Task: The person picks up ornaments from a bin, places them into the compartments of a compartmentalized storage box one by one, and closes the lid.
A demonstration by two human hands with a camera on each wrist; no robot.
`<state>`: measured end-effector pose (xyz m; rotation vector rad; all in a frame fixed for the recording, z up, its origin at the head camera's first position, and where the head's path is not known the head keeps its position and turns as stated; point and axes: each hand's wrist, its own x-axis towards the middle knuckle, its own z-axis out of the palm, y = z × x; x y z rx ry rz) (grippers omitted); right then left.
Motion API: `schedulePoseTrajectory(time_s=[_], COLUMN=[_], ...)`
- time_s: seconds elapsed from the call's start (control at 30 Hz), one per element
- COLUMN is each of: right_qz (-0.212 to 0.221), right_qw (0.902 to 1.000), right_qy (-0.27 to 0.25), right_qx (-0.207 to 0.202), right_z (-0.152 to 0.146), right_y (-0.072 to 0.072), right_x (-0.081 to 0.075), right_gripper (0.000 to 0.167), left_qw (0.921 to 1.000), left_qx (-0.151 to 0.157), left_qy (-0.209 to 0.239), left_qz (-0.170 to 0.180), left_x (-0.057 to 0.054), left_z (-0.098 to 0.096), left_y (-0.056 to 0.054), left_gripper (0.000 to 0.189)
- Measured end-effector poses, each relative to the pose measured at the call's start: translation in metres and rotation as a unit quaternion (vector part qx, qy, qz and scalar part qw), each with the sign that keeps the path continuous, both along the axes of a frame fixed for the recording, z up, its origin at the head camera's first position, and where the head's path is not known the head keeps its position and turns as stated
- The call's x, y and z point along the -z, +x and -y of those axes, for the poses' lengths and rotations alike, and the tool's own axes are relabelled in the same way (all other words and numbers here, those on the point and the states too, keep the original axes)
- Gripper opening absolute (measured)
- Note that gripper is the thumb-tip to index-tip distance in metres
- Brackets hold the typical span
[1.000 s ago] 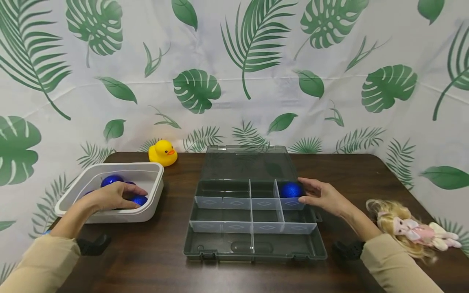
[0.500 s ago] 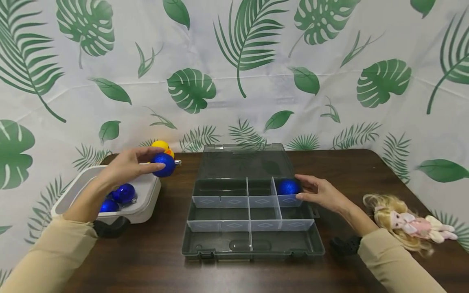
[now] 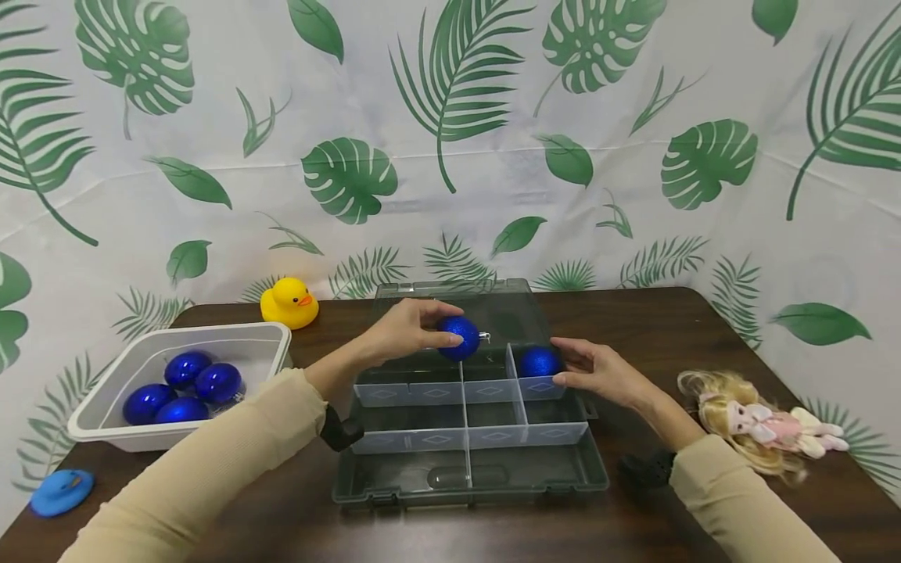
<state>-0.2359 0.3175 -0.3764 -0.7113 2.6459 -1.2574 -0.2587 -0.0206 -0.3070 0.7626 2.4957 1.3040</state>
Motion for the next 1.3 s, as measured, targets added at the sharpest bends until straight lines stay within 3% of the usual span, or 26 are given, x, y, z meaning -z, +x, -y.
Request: schedulePoseTrajectory(time_s=[0.37, 0.83, 0.97, 1.1, 1.23, 1.3], right_qz=[0.008, 0.008, 0.005, 0.003, 0.002, 0.000], right_qw=[0.9997, 0.9997, 0.9997, 0.9995, 0.9995, 0.9995], right_qy=[0.019, 0.020, 0.021, 0.024, 0.022, 0.021], right_qx=[0.011, 0.012, 0.013, 0.019, 0.022, 0.023], right_z=[0.003, 0.005, 0.004, 0.004, 0.004, 0.004], right_y=[-0.001, -0.003, -0.003, -0.001, 0.000, 0.000], right_x=[-0.002, 0.004, 0.006, 0.006, 0.003, 0.001], right_gripper=[0.063, 0.062, 0.062, 0.062, 0.061, 0.061], left_qw=[0.9973, 0.9935, 0.9946, 0.9975, 0.9996, 0.9995], left_qx=[0.016, -0.008, -0.003, 0.006, 0.002, -0.016], left_qy=[-0.043, -0.087, -0.082, -0.058, -0.013, 0.009], left_qz=[-0.057, -0.073, -0.063, -0.039, -0.027, -0.024], left_x=[0.023, 0.037, 0.033, 0.021, 0.005, -0.002], left_z=[-0.029, -0.036, -0.034, -0.021, 0.011, 0.035], left_y=[0.006, 0.009, 0.012, 0.018, 0.024, 0.026], left_gripper=[0.046, 0.040, 0.041, 0.045, 0.047, 0.047])
